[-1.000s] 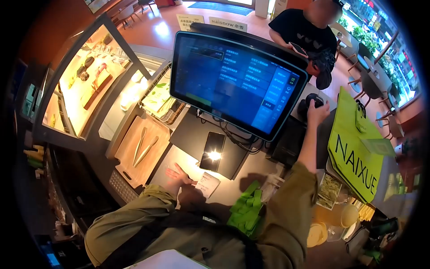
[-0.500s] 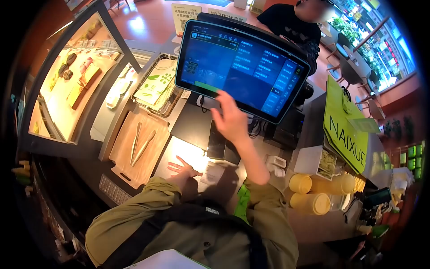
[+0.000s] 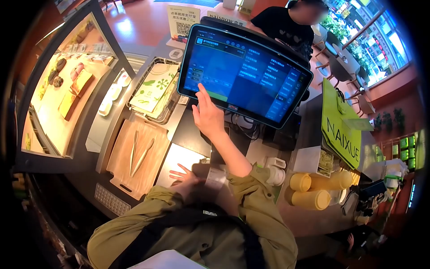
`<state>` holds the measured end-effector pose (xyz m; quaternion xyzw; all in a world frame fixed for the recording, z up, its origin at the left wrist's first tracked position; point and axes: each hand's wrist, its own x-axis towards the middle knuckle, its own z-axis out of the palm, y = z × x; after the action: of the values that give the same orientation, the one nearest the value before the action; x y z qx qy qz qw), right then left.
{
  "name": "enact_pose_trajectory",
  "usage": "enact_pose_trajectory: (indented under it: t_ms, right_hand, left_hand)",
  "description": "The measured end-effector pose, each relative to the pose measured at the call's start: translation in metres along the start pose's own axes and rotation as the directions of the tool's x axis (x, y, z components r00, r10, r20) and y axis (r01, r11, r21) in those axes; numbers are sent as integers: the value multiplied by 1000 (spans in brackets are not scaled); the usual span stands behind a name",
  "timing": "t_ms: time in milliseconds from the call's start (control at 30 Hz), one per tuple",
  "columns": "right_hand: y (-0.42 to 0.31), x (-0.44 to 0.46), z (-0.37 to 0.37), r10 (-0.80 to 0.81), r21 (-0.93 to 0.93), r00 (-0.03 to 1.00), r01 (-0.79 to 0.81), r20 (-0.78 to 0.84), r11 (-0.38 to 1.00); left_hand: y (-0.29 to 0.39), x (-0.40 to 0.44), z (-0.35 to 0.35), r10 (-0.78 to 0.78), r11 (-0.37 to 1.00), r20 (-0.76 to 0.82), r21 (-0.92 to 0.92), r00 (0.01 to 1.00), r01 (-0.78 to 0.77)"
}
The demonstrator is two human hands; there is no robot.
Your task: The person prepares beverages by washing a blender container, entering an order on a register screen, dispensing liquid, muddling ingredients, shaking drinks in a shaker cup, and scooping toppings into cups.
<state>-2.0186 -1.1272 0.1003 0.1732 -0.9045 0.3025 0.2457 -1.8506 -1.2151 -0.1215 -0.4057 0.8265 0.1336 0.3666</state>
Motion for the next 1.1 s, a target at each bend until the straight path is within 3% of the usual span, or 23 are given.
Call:
enact_pose_trajectory:
  t_ms: [133,933,1033,1100]
  right_hand:
    - [-3,2,0,53,21,999,-54,7,998]
    - [10,0,1,23,58,987,-14,-156,998]
    - [13,-4,-4,141,105,970,-121,-200,987]
    - [20,-8,-1,133,110,963,-110,-232,988]
  left_hand:
    - [1,-3,1,-5,1000,2,8,1000,5]
    - [10,-14,5,-9,999,-85,51,996,13]
    - [12,-19,6,-21,999,-114,46,993,26]
    - [14,-19,6,-25,999,-115,42,993,30]
